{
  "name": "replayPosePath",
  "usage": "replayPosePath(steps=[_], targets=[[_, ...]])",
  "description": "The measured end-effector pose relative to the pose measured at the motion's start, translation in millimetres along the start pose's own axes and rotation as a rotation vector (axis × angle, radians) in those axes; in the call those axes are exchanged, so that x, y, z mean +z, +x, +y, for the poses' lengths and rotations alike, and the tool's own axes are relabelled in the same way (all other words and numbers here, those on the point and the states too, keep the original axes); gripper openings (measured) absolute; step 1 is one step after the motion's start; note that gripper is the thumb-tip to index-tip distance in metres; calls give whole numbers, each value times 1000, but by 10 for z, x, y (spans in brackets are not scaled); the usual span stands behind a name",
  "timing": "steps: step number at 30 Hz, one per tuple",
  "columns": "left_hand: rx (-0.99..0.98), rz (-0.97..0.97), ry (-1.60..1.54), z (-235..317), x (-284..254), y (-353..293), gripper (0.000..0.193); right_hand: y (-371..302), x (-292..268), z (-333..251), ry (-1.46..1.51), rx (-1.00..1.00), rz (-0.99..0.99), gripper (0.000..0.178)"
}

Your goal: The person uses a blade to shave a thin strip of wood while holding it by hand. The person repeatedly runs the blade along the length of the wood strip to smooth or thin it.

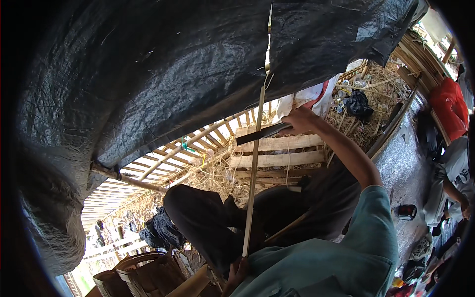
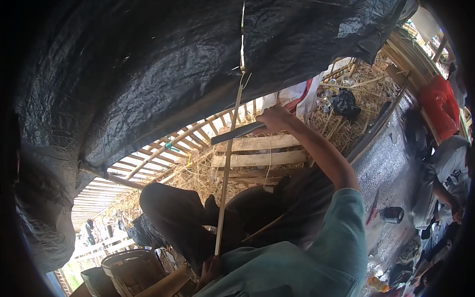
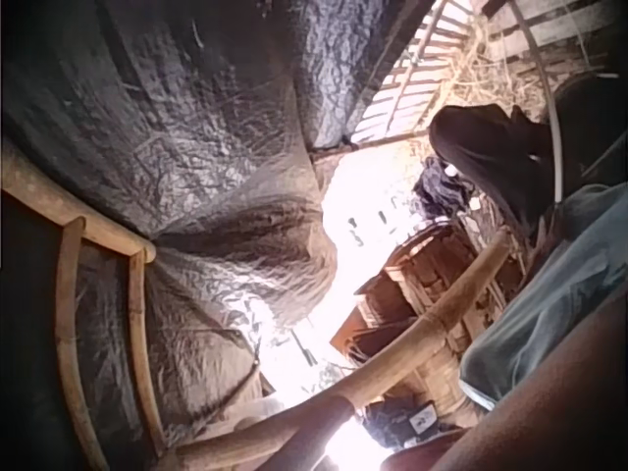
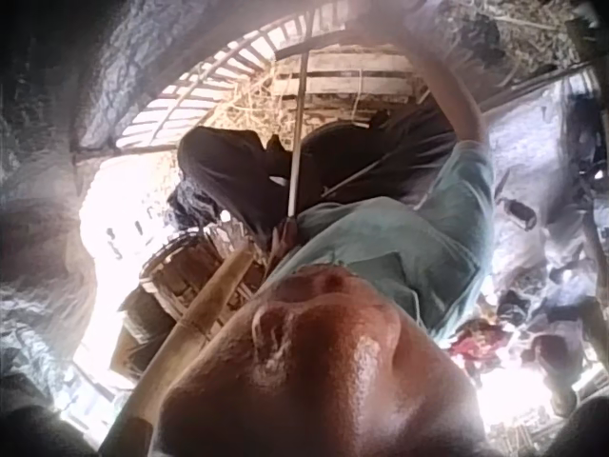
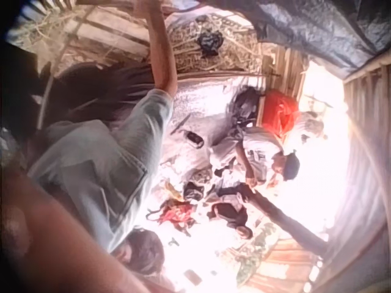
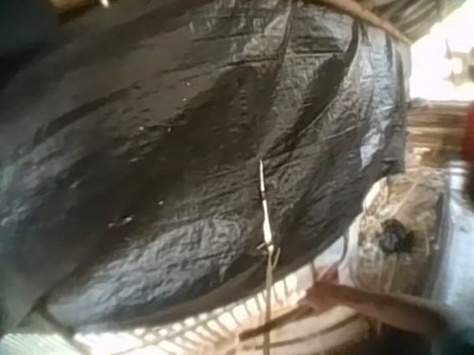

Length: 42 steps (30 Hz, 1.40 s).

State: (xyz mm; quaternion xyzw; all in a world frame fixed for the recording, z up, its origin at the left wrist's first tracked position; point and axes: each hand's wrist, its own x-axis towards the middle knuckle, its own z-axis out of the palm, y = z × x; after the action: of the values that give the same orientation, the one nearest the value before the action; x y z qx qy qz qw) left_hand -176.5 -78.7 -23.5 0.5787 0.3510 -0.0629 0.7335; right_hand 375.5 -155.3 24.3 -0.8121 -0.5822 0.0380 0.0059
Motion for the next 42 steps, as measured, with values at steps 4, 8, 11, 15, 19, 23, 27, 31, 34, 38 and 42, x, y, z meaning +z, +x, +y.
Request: replayPosePath(steps=[4, 8, 11, 15, 19, 23, 27, 31, 34, 38, 42], targets=[[500, 51, 669, 317, 106, 273, 32, -160, -303, 123, -158, 180, -17, 60], [182, 70, 481, 563, 196, 454, 23, -384, -578, 139, -143, 337, 76, 59], [791, 78, 941, 447, 104, 727, 15, -517, -678, -23, -72, 319, 161, 58], [1040, 348, 1523, 736, 188, 905, 12, -717, -544, -296, 3, 217, 344, 56], [1017, 248, 1438, 985, 215, 1202, 23, -786, -599, -375, 5, 177, 249, 54], [567, 67, 852, 1477, 420, 1369, 15, -819, -643, -325, -36, 274, 264, 55], [428, 60, 655, 1702, 582, 1349, 24, -804, -535, -183, 164, 317, 565, 50], [333, -43, 550, 2059, 884, 1136, 26, -665, -559, -174, 485, 349, 852, 45], [476, -97, 591, 2097, 1092, 1172, 26, -513, -652, -288, 1148, 248, 950, 46], [514, -155, 587, 2081, 1209, 1378, 25, -404, -613, -113, 1269, 373, 1002, 46], [487, -201, 541, 2246, 1292, 1492, 29, -325, -602, -135, 1512, 479, 1105, 33]])
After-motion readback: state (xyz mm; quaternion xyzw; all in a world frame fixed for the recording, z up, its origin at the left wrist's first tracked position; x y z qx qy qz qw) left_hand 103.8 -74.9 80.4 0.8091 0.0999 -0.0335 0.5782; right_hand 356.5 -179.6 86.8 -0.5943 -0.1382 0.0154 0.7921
